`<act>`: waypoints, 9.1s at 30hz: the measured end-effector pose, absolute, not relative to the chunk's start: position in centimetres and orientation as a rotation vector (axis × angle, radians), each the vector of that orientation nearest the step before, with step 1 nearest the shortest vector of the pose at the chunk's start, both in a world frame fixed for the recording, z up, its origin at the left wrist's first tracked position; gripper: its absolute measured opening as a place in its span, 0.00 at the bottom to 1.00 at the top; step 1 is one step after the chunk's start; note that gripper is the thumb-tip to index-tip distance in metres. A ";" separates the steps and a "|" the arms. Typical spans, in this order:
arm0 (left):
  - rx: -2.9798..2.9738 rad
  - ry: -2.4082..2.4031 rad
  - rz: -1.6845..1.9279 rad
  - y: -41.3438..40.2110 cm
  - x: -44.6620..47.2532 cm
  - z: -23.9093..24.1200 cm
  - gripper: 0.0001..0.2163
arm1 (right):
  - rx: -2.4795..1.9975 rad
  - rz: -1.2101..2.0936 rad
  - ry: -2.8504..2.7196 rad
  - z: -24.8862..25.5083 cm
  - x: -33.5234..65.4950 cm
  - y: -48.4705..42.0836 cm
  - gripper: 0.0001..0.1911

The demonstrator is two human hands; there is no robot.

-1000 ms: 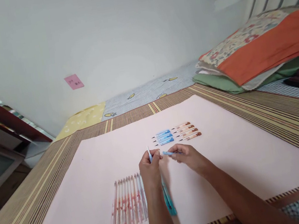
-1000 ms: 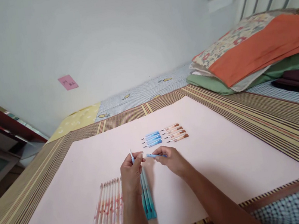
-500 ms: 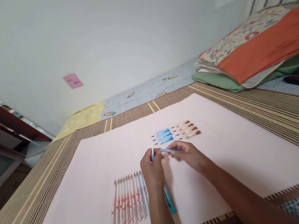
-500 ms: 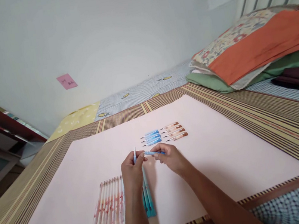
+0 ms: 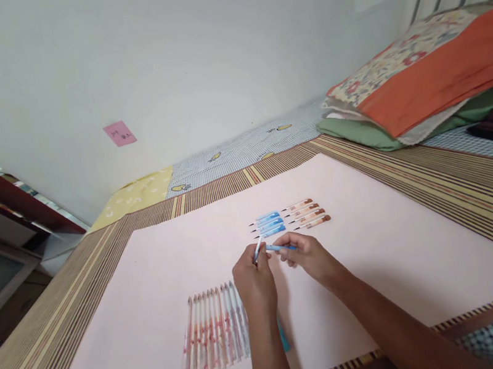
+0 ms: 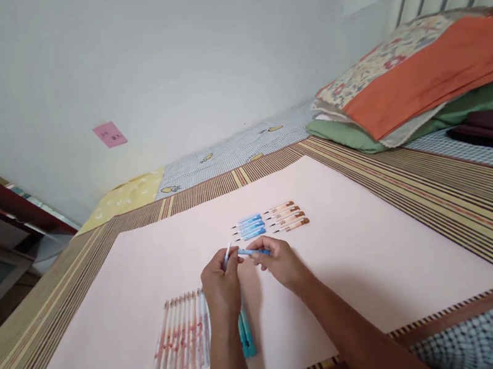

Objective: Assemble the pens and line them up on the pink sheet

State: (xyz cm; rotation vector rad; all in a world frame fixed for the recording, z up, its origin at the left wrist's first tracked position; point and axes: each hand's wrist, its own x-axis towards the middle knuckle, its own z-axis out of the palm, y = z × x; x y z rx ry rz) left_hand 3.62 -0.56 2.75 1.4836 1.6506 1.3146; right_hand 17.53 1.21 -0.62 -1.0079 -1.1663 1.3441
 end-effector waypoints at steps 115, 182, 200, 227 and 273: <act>1.690 1.384 1.057 -0.9 4.1 3.3 0.12 | -0.791 1.436 -0.709 0.4 19.0 1.2 0.18; 1.337 1.136 1.374 -1.1 7.6 2.2 0.04 | -0.794 1.518 -1.043 1.2 20.1 0.7 0.16; 1.340 1.245 1.362 -1.3 8.2 2.3 0.12 | -0.902 1.393 -1.054 1.1 20.0 1.1 0.22; 0.850 0.988 1.422 -0.6 7.1 1.7 0.15 | -0.711 1.447 -0.806 2.0 20.7 1.3 0.16; 0.738 0.783 1.743 -1.0 8.5 2.7 0.11 | -0.599 1.488 -0.701 2.0 17.2 0.7 0.15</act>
